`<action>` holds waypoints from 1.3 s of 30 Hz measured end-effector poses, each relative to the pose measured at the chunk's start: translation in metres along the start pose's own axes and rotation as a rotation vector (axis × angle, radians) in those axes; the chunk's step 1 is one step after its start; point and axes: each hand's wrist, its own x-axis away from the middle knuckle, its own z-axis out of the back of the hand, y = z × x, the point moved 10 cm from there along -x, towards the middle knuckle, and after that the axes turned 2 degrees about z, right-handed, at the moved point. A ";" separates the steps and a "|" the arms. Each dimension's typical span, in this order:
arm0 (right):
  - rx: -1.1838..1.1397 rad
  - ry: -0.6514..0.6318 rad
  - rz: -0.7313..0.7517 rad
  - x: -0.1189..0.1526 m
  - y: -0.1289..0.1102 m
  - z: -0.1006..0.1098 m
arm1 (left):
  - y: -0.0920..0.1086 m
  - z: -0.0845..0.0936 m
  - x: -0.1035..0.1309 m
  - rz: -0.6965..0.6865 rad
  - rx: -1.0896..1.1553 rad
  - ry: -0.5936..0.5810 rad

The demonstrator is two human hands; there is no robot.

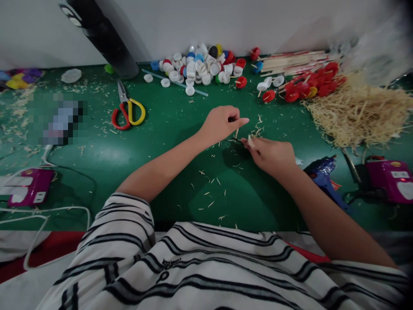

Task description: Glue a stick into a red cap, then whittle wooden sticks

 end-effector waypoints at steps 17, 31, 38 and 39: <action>0.000 0.014 -0.021 0.000 -0.001 0.004 | -0.002 -0.003 -0.002 0.007 0.020 0.006; -0.005 0.027 -0.011 0.000 0.003 0.002 | -0.001 -0.012 -0.007 0.016 -0.019 0.031; 0.019 -0.026 -0.009 0.004 0.003 -0.006 | 0.002 -0.010 -0.003 0.006 -0.048 0.044; 0.023 -0.015 -0.007 0.005 0.003 -0.005 | 0.004 -0.009 -0.003 -0.001 -0.049 0.051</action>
